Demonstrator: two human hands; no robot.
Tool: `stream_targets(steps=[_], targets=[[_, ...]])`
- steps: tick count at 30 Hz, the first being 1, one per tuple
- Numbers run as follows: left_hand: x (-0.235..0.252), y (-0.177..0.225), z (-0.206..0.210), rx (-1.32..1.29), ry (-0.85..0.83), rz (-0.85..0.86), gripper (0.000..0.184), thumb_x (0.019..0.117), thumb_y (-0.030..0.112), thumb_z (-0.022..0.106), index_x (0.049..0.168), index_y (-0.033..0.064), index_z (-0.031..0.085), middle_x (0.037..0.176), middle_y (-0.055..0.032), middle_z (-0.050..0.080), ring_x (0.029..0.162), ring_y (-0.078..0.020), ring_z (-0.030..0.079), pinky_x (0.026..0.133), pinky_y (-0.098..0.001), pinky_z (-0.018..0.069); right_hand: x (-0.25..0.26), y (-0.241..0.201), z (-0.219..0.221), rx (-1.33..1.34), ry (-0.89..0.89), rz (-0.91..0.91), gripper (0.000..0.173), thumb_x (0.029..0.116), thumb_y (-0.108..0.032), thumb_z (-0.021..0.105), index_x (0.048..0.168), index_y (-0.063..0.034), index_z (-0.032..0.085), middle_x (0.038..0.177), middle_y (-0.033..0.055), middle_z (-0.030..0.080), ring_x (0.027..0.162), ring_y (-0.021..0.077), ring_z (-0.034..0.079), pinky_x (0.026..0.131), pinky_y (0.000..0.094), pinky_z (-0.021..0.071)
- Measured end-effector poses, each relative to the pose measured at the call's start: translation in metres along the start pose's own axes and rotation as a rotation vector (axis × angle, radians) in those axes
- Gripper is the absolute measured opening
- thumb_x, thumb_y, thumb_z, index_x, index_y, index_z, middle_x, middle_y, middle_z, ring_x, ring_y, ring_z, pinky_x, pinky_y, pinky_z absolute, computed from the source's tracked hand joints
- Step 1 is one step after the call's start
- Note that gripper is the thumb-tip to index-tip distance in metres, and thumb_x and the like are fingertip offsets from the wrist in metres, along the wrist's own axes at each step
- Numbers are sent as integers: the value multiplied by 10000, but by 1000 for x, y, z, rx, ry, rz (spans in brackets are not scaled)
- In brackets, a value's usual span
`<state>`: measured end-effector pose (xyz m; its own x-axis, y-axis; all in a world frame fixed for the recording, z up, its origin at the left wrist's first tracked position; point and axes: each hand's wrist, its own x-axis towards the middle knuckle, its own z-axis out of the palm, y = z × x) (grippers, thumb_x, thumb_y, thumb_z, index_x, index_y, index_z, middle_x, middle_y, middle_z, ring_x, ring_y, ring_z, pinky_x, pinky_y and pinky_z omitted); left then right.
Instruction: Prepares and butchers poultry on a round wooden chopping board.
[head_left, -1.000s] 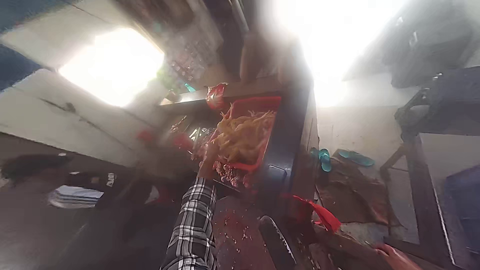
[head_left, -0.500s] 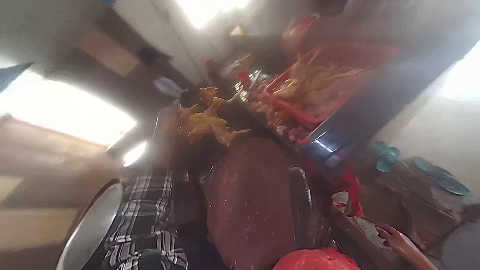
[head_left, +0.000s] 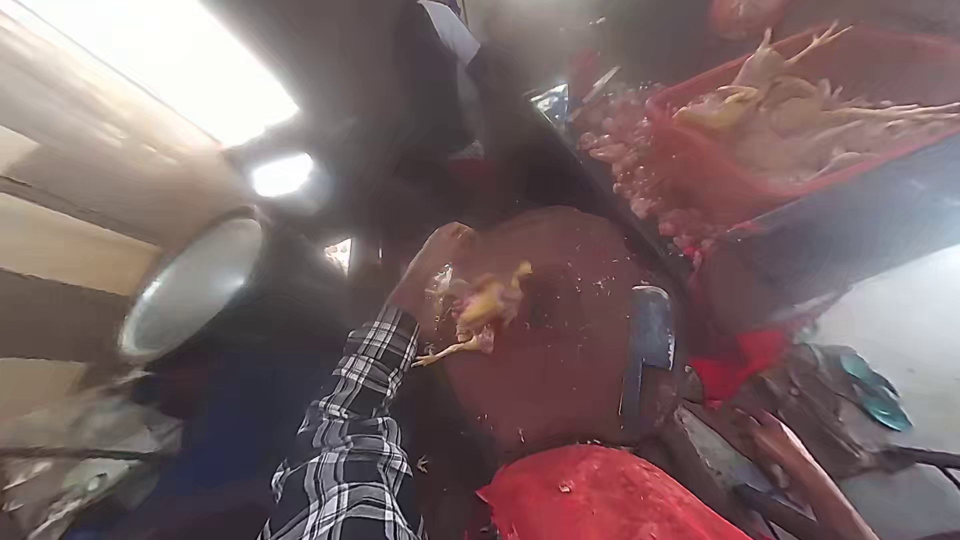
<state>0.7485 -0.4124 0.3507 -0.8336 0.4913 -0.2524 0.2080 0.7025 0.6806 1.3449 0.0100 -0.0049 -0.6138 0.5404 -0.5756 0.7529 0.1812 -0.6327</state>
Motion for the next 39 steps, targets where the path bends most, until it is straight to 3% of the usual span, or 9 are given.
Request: stream_targets(steps=[4,10,16,21,24,27,30,34,39], targets=[[17,-119,-4,237,-15,85,392,1080,389,484,1259,97,675,1175,-178,701,1092,-330,676,976,-599,511,-55,-37,30,-10,161,-8,404,1088,-302,453,1368,-62,620,1283,230,663,1147,392,666,1004,633,502],[47,-240,53,334,-122,-7,550,934,348,644,1437,139,564,1352,-185,634,1244,-389,606,1024,-651,474,-124,-82,118,105,228,108,395,1092,-290,477,1421,-89,567,1259,209,670,997,355,717,871,584,581],[63,-236,70,523,-129,28,597,882,384,701,1383,74,606,1421,-238,559,1343,-437,503,1099,-681,381,-174,-97,162,-64,160,151,389,1086,-281,474,1399,-87,600,1309,205,659,1143,345,685,1012,575,532],[70,-233,46,533,-302,-1,426,941,427,611,1126,61,727,1173,-233,697,1132,-442,648,909,-698,493,-190,-83,162,1,131,239,374,1087,-302,496,1379,-94,604,1228,183,690,1036,314,712,914,538,573],[68,-256,51,542,-245,90,404,934,361,665,1248,107,685,1268,-229,656,1218,-438,604,989,-674,478,-188,-82,166,-2,173,248,377,1088,-294,489,1378,-84,606,1247,199,682,1060,339,709,940,558,568],[61,-265,49,598,-93,44,588,934,391,662,1441,111,560,1492,-236,499,1424,-448,406,1151,-677,304,-162,-113,162,-59,328,115,402,1087,-301,469,1395,-78,603,1323,210,647,1143,366,675,995,592,531],[56,-265,57,594,-184,-66,623,921,449,673,1415,85,572,1372,-246,602,1282,-450,567,1027,-685,449,-147,-161,154,-224,506,3,420,1074,-324,491,1388,-67,601,1372,207,620,1293,364,588,1102,574,453],[33,-253,41,588,-152,-81,523,944,471,625,1324,112,641,1281,-217,662,1215,-430,611,995,-706,443,-117,-215,153,-392,449,-57,485,1030,-419,549,1433,-150,576,1445,178,568,1366,381,517,1095,607,446],[-74,-198,29,496,-86,-85,430,1006,322,597,1371,94,594,1250,-210,670,1146,-408,652,962,-641,501,-93,-234,169,-478,366,35,804,956,-433,666,1598,-91,325,1477,283,488,1278,470,567,977,643,508]])
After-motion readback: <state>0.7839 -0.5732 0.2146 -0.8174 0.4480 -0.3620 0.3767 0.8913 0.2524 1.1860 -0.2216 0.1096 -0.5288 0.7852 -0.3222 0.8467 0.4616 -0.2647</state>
